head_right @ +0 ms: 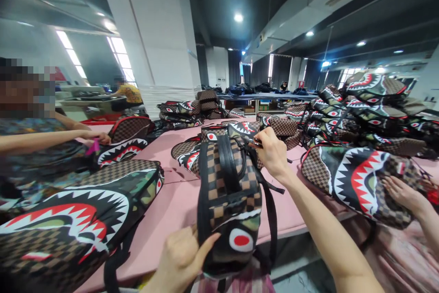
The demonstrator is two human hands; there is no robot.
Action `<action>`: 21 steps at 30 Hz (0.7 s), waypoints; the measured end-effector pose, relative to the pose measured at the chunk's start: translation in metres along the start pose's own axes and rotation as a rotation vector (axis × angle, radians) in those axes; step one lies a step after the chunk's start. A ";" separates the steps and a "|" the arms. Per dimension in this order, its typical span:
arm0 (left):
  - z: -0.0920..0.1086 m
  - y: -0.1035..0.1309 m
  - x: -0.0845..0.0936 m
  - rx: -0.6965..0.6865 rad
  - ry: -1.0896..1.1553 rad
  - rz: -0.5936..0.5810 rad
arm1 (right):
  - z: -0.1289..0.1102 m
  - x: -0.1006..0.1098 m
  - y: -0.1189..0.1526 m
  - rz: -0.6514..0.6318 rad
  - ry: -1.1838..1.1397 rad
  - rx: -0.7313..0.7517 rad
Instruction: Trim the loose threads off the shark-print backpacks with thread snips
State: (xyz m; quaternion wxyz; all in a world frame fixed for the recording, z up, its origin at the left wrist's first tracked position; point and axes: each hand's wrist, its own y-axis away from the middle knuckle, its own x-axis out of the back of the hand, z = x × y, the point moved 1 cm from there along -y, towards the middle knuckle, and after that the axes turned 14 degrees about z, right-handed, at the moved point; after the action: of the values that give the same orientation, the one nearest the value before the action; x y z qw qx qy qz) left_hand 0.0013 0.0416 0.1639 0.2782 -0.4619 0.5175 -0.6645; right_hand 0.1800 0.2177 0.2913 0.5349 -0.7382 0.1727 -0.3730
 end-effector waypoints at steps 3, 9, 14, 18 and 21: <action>-0.061 0.001 0.016 0.159 0.273 -0.211 | 0.008 0.003 0.002 0.020 -0.024 -0.041; -0.146 -0.070 0.042 0.540 -0.088 -0.043 | -0.005 0.017 0.037 0.078 -0.249 -0.191; -0.026 -0.114 0.013 -0.266 -0.151 -0.010 | -0.022 0.027 0.047 0.075 -0.385 -0.234; 0.033 -0.104 -0.023 -0.314 -0.558 -0.023 | -0.020 0.037 0.048 0.015 -0.351 -0.220; 0.038 -0.096 -0.031 -0.358 -0.573 0.006 | -0.019 0.044 0.048 -0.018 -0.191 -0.141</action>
State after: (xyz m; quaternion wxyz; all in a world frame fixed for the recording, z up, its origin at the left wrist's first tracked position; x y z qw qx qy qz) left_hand 0.0592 0.0815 0.2453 0.3289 -0.6698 0.5280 -0.4054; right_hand 0.2018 0.1590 0.2662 0.4925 -0.8076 0.1401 -0.2925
